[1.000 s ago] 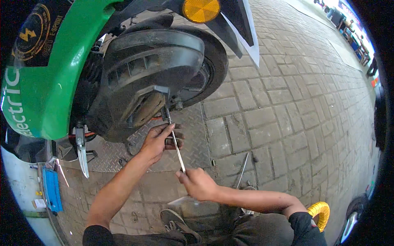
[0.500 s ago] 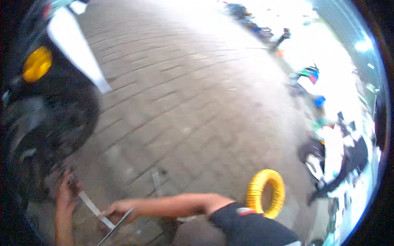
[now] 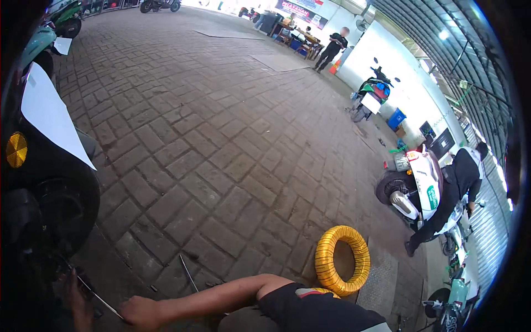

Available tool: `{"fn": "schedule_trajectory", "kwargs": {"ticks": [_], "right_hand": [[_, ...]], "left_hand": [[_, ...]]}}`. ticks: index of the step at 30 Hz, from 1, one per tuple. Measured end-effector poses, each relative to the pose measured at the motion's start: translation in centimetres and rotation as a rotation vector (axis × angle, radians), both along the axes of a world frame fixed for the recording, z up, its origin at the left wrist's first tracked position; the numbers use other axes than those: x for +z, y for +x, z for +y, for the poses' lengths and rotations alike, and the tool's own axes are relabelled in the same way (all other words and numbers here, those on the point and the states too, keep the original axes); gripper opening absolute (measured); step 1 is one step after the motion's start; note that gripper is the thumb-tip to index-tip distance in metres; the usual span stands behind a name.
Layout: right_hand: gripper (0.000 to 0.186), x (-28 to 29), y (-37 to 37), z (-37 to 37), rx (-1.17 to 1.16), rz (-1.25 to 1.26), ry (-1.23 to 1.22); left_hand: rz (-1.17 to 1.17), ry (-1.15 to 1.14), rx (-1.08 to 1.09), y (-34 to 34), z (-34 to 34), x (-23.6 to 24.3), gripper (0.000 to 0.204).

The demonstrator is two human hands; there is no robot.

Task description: The person uses a T-socket wrench to unscrew bolts from the rear wheel motor area of an electric scooter and uses a screwdriver to pry off a black bracket, handling the bolts and the bracket by hand.

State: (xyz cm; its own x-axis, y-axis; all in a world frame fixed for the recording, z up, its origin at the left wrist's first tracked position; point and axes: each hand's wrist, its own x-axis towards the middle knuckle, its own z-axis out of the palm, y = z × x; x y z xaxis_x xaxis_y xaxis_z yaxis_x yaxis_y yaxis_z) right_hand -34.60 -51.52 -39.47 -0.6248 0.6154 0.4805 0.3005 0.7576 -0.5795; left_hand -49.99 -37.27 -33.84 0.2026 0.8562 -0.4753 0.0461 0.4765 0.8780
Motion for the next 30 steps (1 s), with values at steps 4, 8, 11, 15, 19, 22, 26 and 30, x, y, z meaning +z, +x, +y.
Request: {"fn": "schedule_trajectory", "kwargs": {"ticks": [4, 8, 11, 15, 19, 22, 26, 30], "right_hand": [[0.023, 4.9, 1.2, -0.5, 0.096, -0.095, -0.481], [0.035, 2.4, -1.2, -1.7, -0.012, -0.786, -0.203], [0.045, 10.1, 3.1, -0.4, 0.193, -0.751, -0.555], [0.051, 8.0, 4.8, -1.8, 0.146, 0.431, -1.425], [0.044, 5.1, 1.0, -3.2, 0.113, 0.774, -1.374], [0.04, 6.5, -1.0, -4.1, 0.06, 0.802, -1.265], [0.048, 3.6, -2.4, -5.5, -0.494, -0.157, -0.361], [0.061, 6.6, -1.3, -4.3, -0.449, -0.384, -0.486]], "left_hand": [[0.022, 0.075, 0.059, -1.0, -0.4, 1.1, 0.028], [0.022, 0.022, -0.025, -0.3, -0.8, 1.1, 0.03], [-0.014, 0.0, -0.097, -1.6, 0.3, -0.6, 0.033], [0.02, 0.017, 0.074, -0.6, -0.5, 0.6, 0.027], [-0.068, 0.02, 0.04, -2.1, 0.7, -1.6, 0.028], [-0.044, 0.01, 0.044, -1.7, 0.5, -0.7, 0.029], [-0.032, 0.01, -0.036, -0.1, -1.2, 1.2, 0.036], [-0.016, 0.001, -0.093, -0.6, -0.4, 1.0, 0.036]]}}
